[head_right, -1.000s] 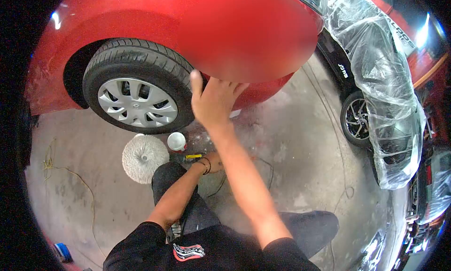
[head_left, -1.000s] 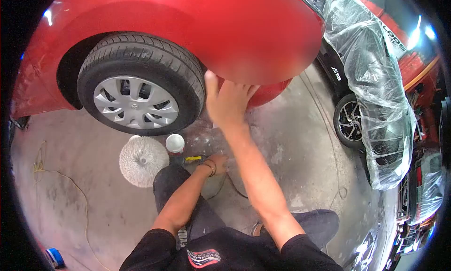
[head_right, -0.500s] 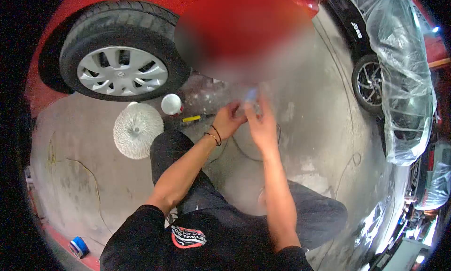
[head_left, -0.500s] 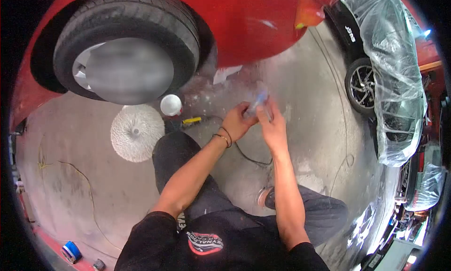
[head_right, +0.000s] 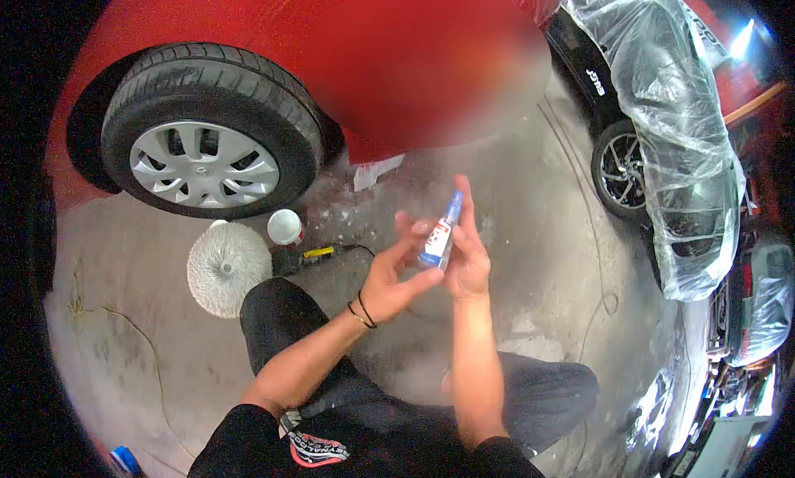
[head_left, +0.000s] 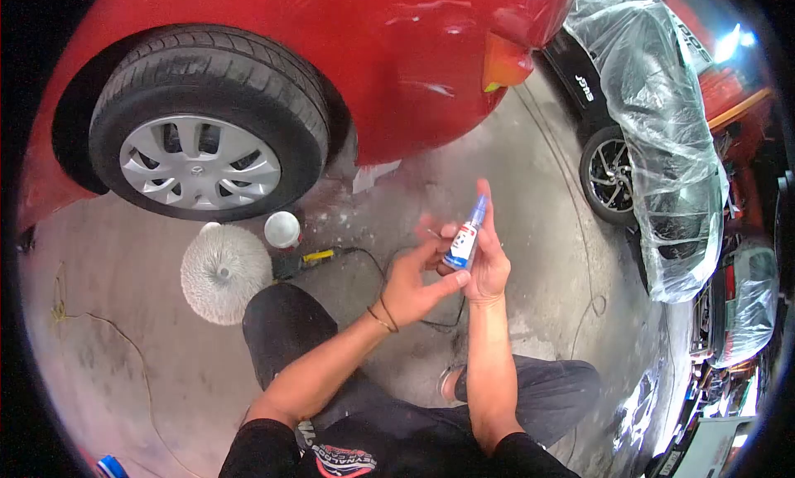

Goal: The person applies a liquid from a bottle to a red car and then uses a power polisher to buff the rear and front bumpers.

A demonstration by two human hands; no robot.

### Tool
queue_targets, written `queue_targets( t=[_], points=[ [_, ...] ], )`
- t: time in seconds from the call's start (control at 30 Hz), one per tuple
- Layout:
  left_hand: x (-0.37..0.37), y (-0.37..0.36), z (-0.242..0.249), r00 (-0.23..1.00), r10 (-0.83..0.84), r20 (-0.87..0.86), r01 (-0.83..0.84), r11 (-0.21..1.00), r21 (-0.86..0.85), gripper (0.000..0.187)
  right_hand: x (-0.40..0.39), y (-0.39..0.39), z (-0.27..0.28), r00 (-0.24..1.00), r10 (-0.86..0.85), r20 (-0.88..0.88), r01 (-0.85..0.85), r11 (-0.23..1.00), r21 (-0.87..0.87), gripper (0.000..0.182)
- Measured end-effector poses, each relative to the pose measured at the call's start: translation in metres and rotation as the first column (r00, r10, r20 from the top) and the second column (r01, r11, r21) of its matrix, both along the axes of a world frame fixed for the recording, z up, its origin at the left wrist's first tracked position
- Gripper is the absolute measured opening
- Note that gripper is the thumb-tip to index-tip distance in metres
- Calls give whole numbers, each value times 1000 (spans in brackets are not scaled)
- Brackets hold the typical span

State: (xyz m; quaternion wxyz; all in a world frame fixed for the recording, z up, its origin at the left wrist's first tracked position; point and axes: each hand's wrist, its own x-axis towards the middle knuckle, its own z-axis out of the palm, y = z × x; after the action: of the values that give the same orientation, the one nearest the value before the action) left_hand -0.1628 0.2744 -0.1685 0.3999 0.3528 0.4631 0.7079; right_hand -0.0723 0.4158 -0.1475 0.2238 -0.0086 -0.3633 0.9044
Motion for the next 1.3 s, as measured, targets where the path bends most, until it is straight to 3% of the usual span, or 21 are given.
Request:
queue_targets(
  t=[0.1, 0.13, 0.2, 0.3, 0.33, 0.43, 0.47, 0.57, 0.63, 0.73, 0.8, 0.87, 0.9, 0.93, 1.03, 1.2, 1.3],
  points=[
    [5, -3, 0, 994, 95, 58, -98, 994, 47, 63, -11, -5, -5, 997, 30, -68, -35, 996, -80, 88],
    [7, -7, 2, 983, 180, 20, -181, 983, 42, 57, -13, -8, -6, 1000, 12, 17, -11, 999, -52, 87],
    [4, -13, -5, 939, 299, -168, -302, 953, 8, 57, -16, -14, 0, 983, -42, 179, 39, 999, 19, 85],
    [0, -20, -2, 829, 441, -346, -452, 890, 50, 55, -29, -22, -6, 969, -113, 220, 50, 961, 273, 81],
    [-2, -21, 1, 787, 481, -387, -490, 868, 82, 54, -28, -28, -7, 960, -159, 232, 93, 958, 272, 79],
    [-11, -21, -25, 752, 381, -538, -368, 920, 137, 48, -28, -16, -6, 997, 56, 44, -54, 998, -43, 79],
    [-14, -21, -23, 756, 344, -557, -321, 936, 143, 43, -27, -24, 5, 970, -88, 225, 113, 989, -100, 72],
    [-25, -21, -47, 783, -105, -613, -72, 964, -258, 43, -26, 18, -23, 929, -148, 339, 269, 899, -347, 61],
    [-39, -16, -98, 545, -343, -765, -5, 911, -412, 42, -19, 64, -27, 920, -137, 368, 239, 939, -247, 56],
    [-50, -8, -143, 390, -479, -786, 35, 861, -508, 42, -12, 121, 18, 876, -267, 402, 321, 944, -73, 55],
    [-49, -5, -129, 509, -435, -743, 32, 872, -488, 41, -24, 148, 79, 762, -516, 392, 461, 857, 232, 57],
    [-50, -4, -125, 558, -403, -726, 25, 882, -471, 40, -33, 193, 122, 724, -647, 237, 539, 746, 391, 59],
    [-50, -2, -128, 550, -395, -736, 21, 888, -460, 39, -40, 212, 146, 651, -732, 200, 647, 673, 358, 65],
    [-50, -1, -131, 542, -385, -747, 17, 894, -448, 39, -35, 230, 164, 681, -717, 145, 622, 672, 402, 68],
    [-51, -3, -141, 502, -442, -744, 8, 862, -507, 38, -49, 253, 195, 582, -808, 94, 715, 564, 413, 67],
    [-49, 0, -141, 565, -396, -724, 14, 882, -472, 40, -79, 230, 216, 218, -975, 43, 644, 177, 744, 61],
    [-48, -3, -131, 542, -403, -737, 21, 884, -468, 40, -92, 215, 217, 77, -977, -199, 514, -132, 848, 52]
  ],
)
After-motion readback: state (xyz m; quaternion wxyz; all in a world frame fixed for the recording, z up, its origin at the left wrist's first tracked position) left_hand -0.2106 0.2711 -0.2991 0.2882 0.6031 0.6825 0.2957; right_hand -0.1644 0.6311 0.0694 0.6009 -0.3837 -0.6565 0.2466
